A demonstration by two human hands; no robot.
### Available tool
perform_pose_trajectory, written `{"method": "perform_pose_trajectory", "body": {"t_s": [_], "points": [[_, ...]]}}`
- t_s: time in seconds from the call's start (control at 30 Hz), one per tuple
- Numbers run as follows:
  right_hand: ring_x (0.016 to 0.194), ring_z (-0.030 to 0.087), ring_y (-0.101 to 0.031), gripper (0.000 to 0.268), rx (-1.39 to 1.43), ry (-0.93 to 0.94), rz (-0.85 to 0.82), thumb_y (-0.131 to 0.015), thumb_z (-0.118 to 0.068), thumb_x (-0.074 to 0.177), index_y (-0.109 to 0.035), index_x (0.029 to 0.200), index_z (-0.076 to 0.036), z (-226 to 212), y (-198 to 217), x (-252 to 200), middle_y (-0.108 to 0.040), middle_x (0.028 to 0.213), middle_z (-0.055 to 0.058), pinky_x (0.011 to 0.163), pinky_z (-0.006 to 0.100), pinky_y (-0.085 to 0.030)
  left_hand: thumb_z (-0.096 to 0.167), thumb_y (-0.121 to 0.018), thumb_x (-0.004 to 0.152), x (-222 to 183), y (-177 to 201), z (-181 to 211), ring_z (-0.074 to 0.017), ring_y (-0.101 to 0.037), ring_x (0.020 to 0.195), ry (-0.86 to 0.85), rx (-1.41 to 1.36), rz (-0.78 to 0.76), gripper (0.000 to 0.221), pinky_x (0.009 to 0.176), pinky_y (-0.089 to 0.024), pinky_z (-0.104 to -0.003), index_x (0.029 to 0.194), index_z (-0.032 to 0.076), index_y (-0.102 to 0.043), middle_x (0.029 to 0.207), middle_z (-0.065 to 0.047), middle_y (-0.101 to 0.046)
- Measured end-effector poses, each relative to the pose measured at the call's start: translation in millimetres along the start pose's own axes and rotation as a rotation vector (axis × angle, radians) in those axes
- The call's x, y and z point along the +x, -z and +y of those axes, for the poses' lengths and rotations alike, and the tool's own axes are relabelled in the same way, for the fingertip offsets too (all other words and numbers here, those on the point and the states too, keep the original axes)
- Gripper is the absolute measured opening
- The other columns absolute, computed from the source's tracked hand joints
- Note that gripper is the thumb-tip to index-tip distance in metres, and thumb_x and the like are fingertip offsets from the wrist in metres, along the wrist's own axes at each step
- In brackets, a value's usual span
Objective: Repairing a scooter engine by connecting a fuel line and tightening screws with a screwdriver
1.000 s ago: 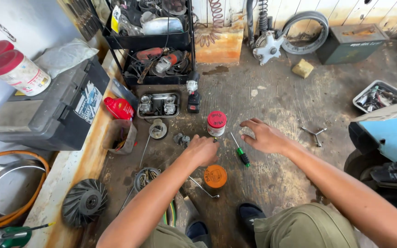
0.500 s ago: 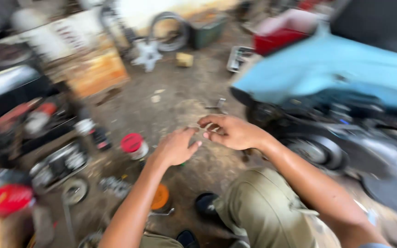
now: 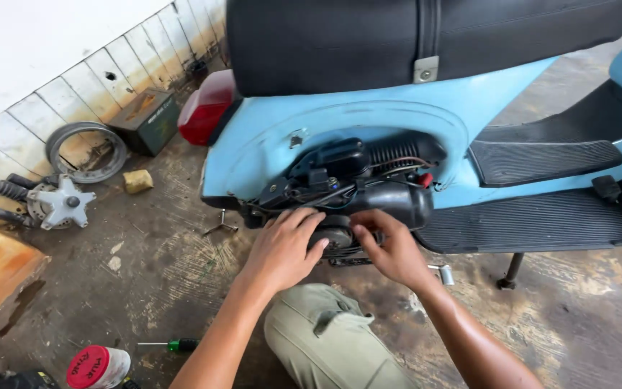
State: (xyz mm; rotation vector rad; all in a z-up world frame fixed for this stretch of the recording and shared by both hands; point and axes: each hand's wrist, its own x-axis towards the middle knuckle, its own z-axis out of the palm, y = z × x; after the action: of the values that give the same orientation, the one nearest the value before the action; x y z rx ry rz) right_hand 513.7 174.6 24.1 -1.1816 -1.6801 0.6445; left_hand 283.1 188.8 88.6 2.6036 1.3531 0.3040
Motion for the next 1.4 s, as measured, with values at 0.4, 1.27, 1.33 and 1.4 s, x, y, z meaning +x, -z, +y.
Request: {"method": "perform_pose_trajectory", "body": {"t_s": [0.4,1.27,1.33,1.4], "points": [[0.134,0.038,-0.053,0.051,-0.459,0.212,0.328,-0.066,-0.034,0.098,-0.058,0.142,-0.008,79.3,52.8,41.5,-0.058,0.141,0.016,0.102,0.049,-0.040,0.069,-0.057,0.093,115.0,-49.6,4.2,-0.0367,-0.035,0.150,0.011,0.312,0.286,0.092,0.119,-0.013,-0.063,0.151,-0.001,-0.047,0.159,-0.023,-0.042],[0.135,0.030,-0.052,0.049,-0.566,0.168,0.358,-0.061,-0.046,0.100,-0.061,0.140,-0.016,98.1,28.1,38.3,-0.059,0.144,0.007,0.103,0.044,-0.033,0.071,-0.078,0.072,132.1,-64.8,-3.6,-0.0352,-0.040,0.145,0.039,0.292,0.282,0.112,0.115,-0.012,-0.067,0.148,-0.004,-0.045,0.148,-0.025,-0.051],[0.135,0.030,-0.052,0.049,-0.568,0.168,0.360,-0.061,-0.046,0.100,-0.061,0.139,-0.016,97.9,28.7,38.7,-0.059,0.144,0.007,0.103,0.044,-0.033,0.071,-0.078,0.072,132.7,-64.8,-3.2,-0.0349,-0.040,0.145,0.041,0.293,0.285,0.112,0.115,-0.012,-0.067,0.149,-0.004,-0.045,0.149,-0.024,-0.051],[0.135,0.030,-0.052,0.050,-0.574,0.169,0.360,-0.061,-0.047,0.100,-0.061,0.139,-0.016,98.1,28.8,38.9,-0.059,0.144,0.006,0.103,0.044,-0.033,0.071,-0.078,0.071,133.5,-65.6,-3.5,-0.0350,-0.040,0.145,0.045,0.304,0.283,0.112,0.115,-0.012,-0.067,0.148,-0.004,-0.045,0.148,-0.024,-0.051]]}}
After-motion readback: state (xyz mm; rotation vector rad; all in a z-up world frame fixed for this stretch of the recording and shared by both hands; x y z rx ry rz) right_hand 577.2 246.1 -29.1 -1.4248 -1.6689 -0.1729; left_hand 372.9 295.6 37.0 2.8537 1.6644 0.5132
